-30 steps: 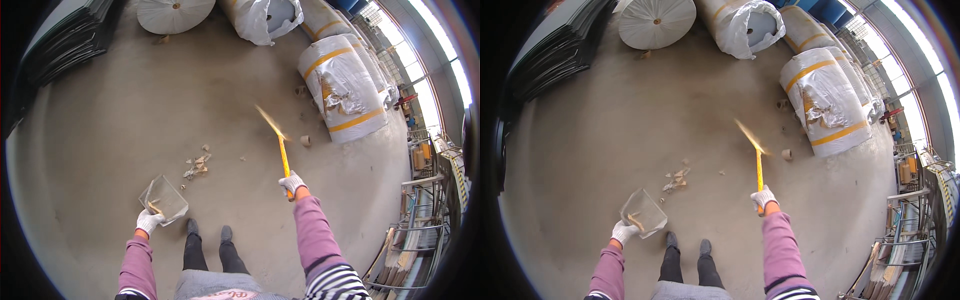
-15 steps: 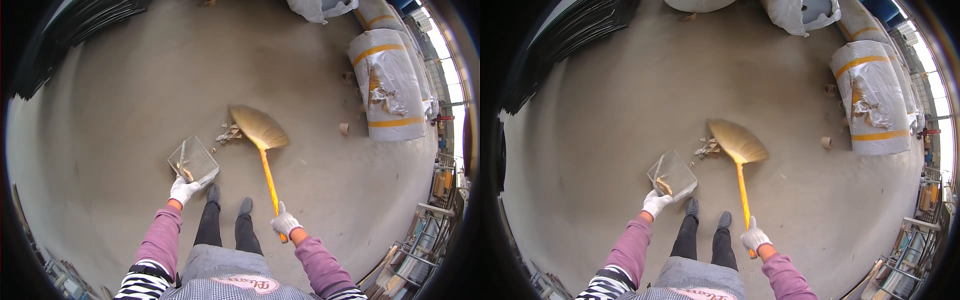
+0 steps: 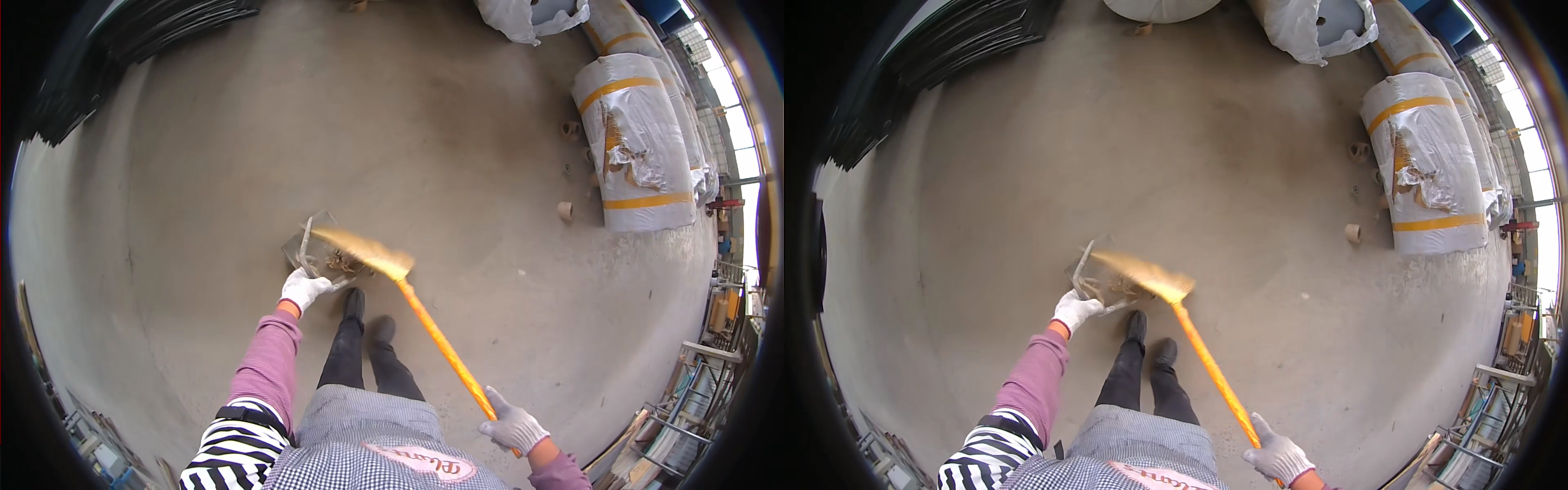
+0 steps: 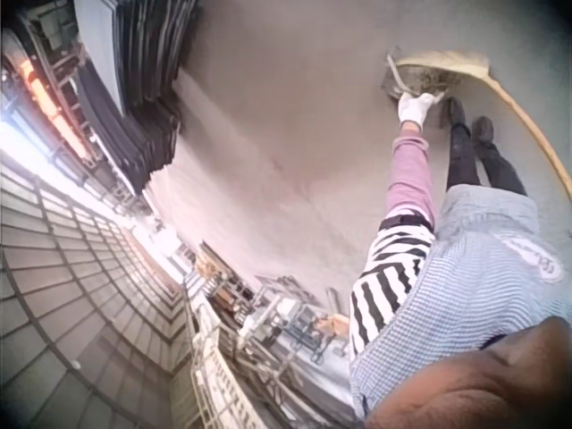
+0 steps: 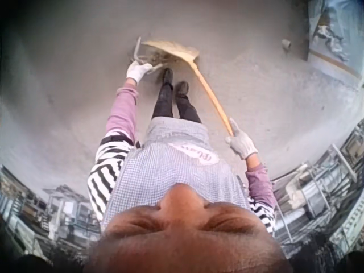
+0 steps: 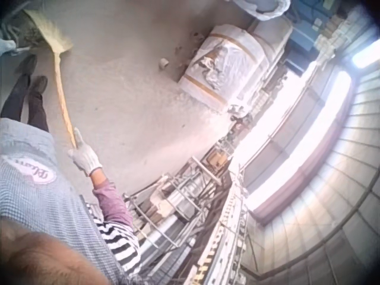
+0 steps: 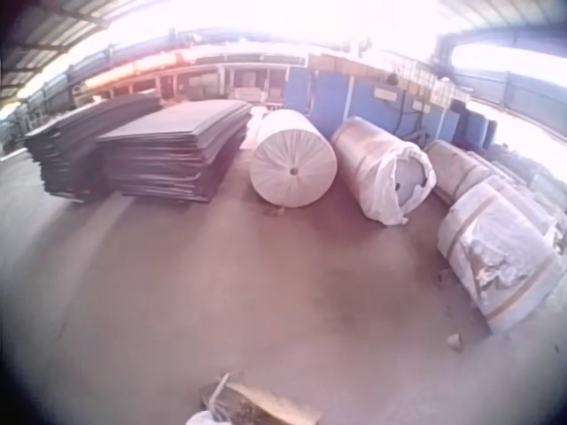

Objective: Sweeping dust and debris from a warehouse floor into a dustpan using a broom.

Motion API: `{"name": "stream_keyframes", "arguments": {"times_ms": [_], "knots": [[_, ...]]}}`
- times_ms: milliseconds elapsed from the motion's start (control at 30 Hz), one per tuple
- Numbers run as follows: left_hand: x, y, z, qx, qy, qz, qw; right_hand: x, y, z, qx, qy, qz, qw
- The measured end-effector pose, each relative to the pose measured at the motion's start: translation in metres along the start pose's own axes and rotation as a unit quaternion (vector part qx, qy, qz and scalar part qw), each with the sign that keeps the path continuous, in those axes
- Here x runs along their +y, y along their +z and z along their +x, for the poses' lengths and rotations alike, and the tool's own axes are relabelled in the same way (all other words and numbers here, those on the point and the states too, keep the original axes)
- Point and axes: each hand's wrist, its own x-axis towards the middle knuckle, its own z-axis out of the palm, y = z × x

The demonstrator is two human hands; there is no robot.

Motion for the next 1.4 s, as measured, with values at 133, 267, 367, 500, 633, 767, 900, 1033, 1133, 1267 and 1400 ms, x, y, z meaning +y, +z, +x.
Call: {"name": "stream_keyframes", "arguments": {"times_ms": [133,267,367,500,633,767,900,1033,1133,1267,1400], "knots": [[0.030,-0.007,-0.029,-0.032,0.002,0.005,0.999,0.042,0.021,0.037,0.117,0.041,0.001,0.992],[0.015,-0.007,-0.037,-0.046,0.005,0.036,0.998,0.056,0.054,0.139,0.139,0.033,0.120,0.982],[0.026,-0.003,-0.048,-0.039,-0.012,0.144,0.989,0.022,0.105,0.139,0.108,0.032,0.058,0.992],[0.007,0.006,-0.046,-0.039,0.057,0.035,0.997,-0.010,0.173,0.119,0.040,-0.017,0.049,0.998],[0.020,-0.007,-0.057,-0.044,0.042,0.060,0.996,-0.033,0.194,0.079,-0.006,-0.054,0.056,0.997],[-0.031,-0.031,-0.023,-0.026,0.008,0.137,0.990,-0.033,0.173,0.001,0.037,-0.065,0.025,0.997],[-0.026,-0.064,-0.032,-0.011,0.017,0.061,0.998,-0.026,0.124,-0.009,0.065,-0.012,0.027,0.997],[-0.046,-0.071,-0.017,-0.024,-0.015,0.074,0.997,-0.074,0.073,0.072,0.188,-0.028,-0.056,0.980],[-0.059,-0.061,-0.012,0.006,0.011,0.067,0.998,-0.102,0.072,0.139,0.173,-0.012,-0.049,0.984],[-0.052,-0.057,-0.020,0.012,0.017,0.062,0.998,-0.097,0.145,0.152,0.138,-0.021,-0.112,0.984],[-0.061,-0.059,-0.017,0.015,-0.001,0.109,0.994,-0.077,0.200,0.114,0.057,-0.050,-0.096,0.992]]}}
